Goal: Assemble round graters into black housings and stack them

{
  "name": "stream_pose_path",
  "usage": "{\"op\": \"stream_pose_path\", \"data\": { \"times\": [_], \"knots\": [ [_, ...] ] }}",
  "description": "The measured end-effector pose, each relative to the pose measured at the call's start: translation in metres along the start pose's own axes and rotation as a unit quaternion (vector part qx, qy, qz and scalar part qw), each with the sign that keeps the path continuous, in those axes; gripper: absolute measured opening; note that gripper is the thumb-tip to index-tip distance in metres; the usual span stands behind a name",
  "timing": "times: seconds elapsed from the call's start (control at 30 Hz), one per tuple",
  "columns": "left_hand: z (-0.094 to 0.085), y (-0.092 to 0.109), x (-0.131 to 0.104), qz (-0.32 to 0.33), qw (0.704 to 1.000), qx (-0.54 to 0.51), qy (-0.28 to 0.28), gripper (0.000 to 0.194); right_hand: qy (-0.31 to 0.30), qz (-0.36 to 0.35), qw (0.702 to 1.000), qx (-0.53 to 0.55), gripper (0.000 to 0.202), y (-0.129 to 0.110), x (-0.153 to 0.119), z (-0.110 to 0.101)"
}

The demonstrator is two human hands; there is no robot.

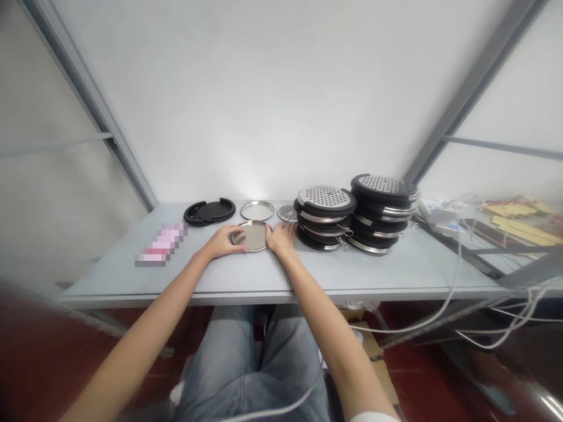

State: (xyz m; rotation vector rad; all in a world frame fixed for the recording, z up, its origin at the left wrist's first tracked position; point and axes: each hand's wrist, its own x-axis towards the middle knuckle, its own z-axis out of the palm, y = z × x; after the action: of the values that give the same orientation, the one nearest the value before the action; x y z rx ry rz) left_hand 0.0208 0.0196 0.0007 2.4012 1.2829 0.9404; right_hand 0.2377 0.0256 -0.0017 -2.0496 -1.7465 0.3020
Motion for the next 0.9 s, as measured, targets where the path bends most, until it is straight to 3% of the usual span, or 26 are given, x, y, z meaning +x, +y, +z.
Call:
{"op": "stream_pose_path", "data": {
  "times": [0.17, 0.37, 0.6, 0.9],
  "knots": [
    [-0.0011, 0.0015, -0.0002, 0.001, 1.0, -0.004, -0.001, 0.058, -0.031, 0.004, 0.999, -0.006, 0.078, 0.0, 0.0013, 0.0005],
    [-0.0001, -0.0001, -0.0002, 0.005, 1.0, 0.0, 0.003, 0.057, -0.029, -0.003, 1.0, -0.006, 0.077, 0.0019, 0.0025, 0.0004],
    [-0.0017, 0.0016, -0.0007, -0.004, 1.0, -0.003, -0.009, 0.06, -0.037, -0.05, 0.998, -0.007, 0.064, 0.0054, 0.004, 0.0009],
    [-0.0022, 0.0027, -0.0009, -0.006, 1.0, 0.004, -0.021, 0.06, 0.032, -0.097, 0.994, -0.035, 0.055, 0.005, 0.0103, -0.0008]
  ]
}}
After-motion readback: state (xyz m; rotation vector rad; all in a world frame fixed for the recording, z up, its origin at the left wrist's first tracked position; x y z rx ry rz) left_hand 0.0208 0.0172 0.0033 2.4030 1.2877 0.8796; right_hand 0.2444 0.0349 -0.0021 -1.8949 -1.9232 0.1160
